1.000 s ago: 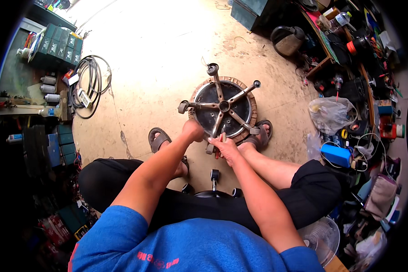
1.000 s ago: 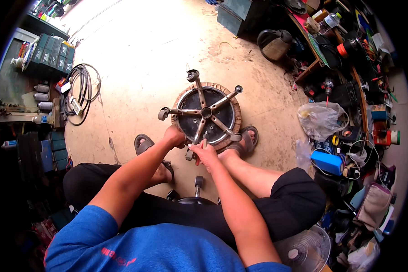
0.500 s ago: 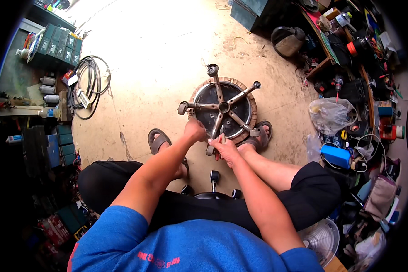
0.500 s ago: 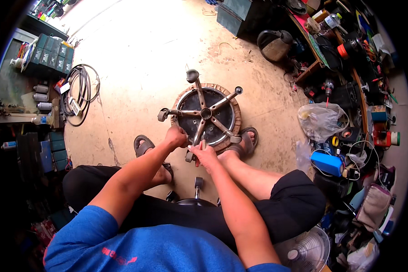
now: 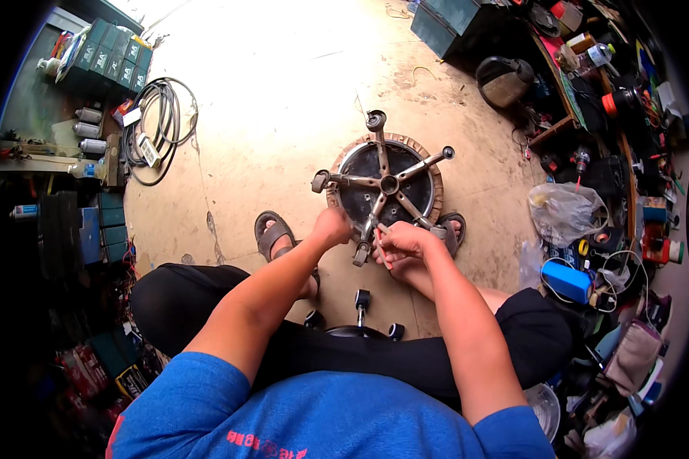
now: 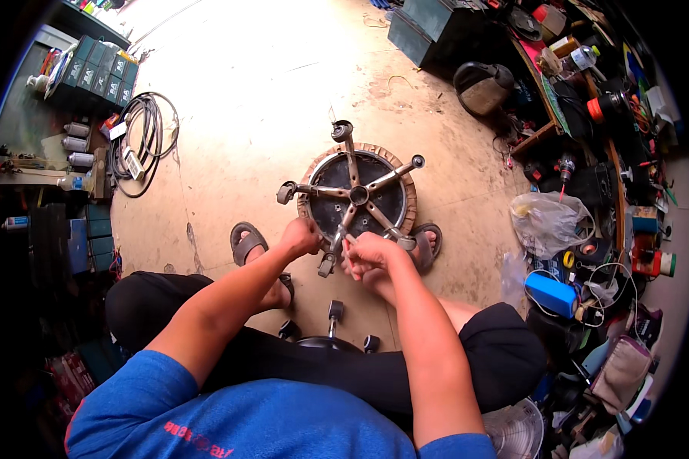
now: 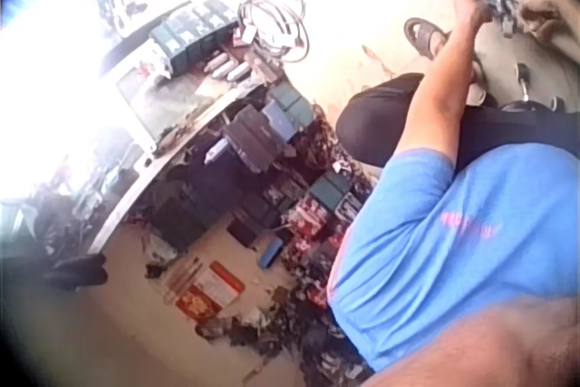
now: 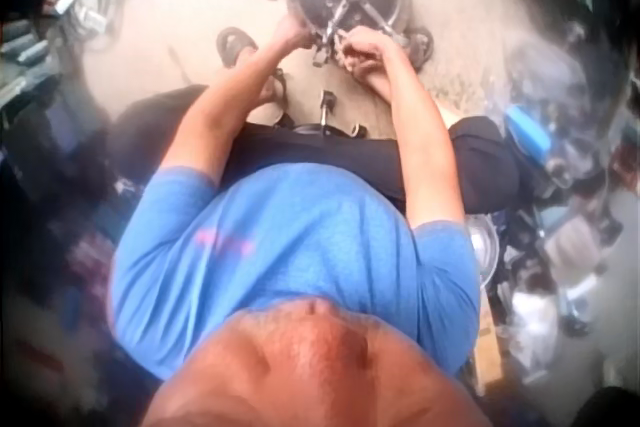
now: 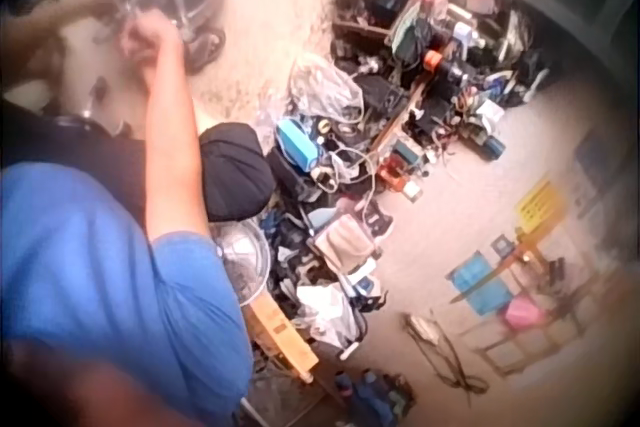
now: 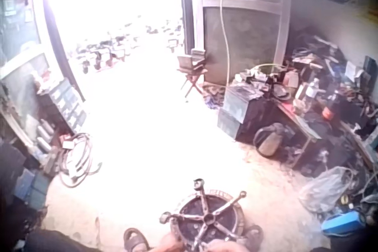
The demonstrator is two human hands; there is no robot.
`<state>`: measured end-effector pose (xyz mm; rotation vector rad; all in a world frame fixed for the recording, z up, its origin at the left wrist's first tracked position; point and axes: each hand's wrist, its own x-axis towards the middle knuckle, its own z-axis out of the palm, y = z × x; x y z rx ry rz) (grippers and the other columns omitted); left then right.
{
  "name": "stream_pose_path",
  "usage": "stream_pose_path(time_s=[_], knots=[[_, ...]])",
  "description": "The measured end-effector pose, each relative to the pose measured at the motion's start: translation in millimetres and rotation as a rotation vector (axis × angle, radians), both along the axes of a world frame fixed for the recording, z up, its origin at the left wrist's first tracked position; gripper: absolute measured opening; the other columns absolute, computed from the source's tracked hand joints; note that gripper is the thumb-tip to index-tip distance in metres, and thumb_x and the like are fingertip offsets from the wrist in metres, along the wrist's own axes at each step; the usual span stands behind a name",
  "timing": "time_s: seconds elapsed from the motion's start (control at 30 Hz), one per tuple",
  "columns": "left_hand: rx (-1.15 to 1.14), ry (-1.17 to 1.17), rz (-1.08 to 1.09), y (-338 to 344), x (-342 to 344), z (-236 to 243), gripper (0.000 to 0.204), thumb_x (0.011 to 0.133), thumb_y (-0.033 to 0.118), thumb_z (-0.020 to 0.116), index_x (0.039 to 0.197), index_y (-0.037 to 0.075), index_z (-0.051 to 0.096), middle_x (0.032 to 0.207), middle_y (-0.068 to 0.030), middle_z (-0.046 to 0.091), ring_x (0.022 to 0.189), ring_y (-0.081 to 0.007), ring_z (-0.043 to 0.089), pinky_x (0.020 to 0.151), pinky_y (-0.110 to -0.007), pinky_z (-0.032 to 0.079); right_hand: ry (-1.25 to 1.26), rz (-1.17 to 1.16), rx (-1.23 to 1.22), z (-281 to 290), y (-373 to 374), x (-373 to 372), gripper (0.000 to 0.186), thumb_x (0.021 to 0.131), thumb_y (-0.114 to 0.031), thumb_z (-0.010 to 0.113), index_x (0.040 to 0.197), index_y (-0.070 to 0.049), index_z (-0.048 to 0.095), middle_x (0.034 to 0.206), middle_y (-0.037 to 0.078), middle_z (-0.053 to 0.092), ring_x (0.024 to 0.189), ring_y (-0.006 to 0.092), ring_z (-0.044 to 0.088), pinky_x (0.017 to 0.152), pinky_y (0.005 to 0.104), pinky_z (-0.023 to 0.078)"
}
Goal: The person sits on the floor and uses a screwdriver to remove wheels and parts from an office chair base.
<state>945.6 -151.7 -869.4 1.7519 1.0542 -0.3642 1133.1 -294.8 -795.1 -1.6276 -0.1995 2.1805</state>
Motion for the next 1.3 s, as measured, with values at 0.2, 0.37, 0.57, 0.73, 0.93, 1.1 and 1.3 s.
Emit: stream_pose_path(time_s=[0.2,0.37,0.57,0.73,0.93,1.1,1.3], knots=[[-0.239,-0.074,0.397,-16,-8,-2,0.011,0.082,0.006,0.063,0.08,-0.003,0.069,0.068,-0.0161,0.069,0.059,-0.0247,0.069,0.055,-0.038,0.057,-0.042,0.255,0.01,-32,-13,4,0.015,0.092,-0.004,0.057,0.102,0.006,0.063,0.099,0.022,0.072,0.082,0.0272,0.075,0.064,0.0329,0.064],[-0.153,-0.089,0.273,0,-11,8,0.011,0.08,0.006,0.062,0.081,-0.002,0.069,0.07,-0.0167,0.069,0.06,-0.0255,0.07,0.056,-0.039,0.057,0.02,0.045,-0.05,-7,-20,-9,0.018,0.093,-0.006,0.057,0.109,0.003,0.062,0.099,0.019,0.073,0.08,0.0251,0.075,0.06,0.0296,0.063],[0.005,-0.136,0.126,-9,-2,8,0.013,0.079,0.008,0.059,0.08,0.001,0.07,0.071,-0.018,0.069,0.061,-0.026,0.07,0.061,-0.04,0.057,-0.016,0.111,-0.056,6,11,-2,0.018,0.095,-0.009,0.058,0.108,0.003,0.063,0.095,0.018,0.074,0.075,0.0236,0.075,0.054,0.0268,0.06],[-0.071,-0.105,0.202,-10,-3,13,0.012,0.08,0.009,0.06,0.081,0.001,0.069,0.07,-0.0159,0.069,0.06,-0.0257,0.07,0.06,-0.04,0.057,0.052,0.195,-0.13,-3,25,3,0.013,0.095,-0.006,0.057,0.102,0.001,0.065,0.094,0.018,0.075,0.075,0.024,0.076,0.057,0.028,0.061],[-0.124,-0.117,0.246,-10,-4,13,0.01,0.081,0.009,0.064,0.082,0.0,0.067,0.07,-0.0135,0.069,0.06,-0.0225,0.069,0.058,-0.038,0.056,0.052,0.286,-0.162,-7,46,8,0.007,0.095,-0.005,0.057,0.097,-0.002,0.063,0.089,0.019,0.073,0.069,0.0265,0.073,0.053,0.0301,0.058],[-0.187,-0.132,0.272,-14,-3,17,0.01,0.085,0.009,0.068,0.084,-0.001,0.066,0.072,-0.0122,0.068,0.062,-0.021,0.067,0.058,-0.035,0.055,0.09,0.176,-0.097,-23,33,7,0.006,0.095,-0.011,0.059,0.098,-0.006,0.063,0.078,0.01,0.069,0.062,0.0211,0.068,0.05,0.0318,0.054],[0.179,-0.048,0.226,-21,-14,15,0.033,0.091,0.029,0.065,0.09,-0.004,0.068,0.086,-0.0268,0.07,0.085,-0.043,0.069,0.078,-0.048,0.055,-0.126,0.136,-0.085,-15,26,-17,0.011,0.092,-0.015,0.063,0.09,-0.005,0.066,0.074,0.006,0.067,0.057,0.0168,0.065,0.047,0.0295,0.048]])
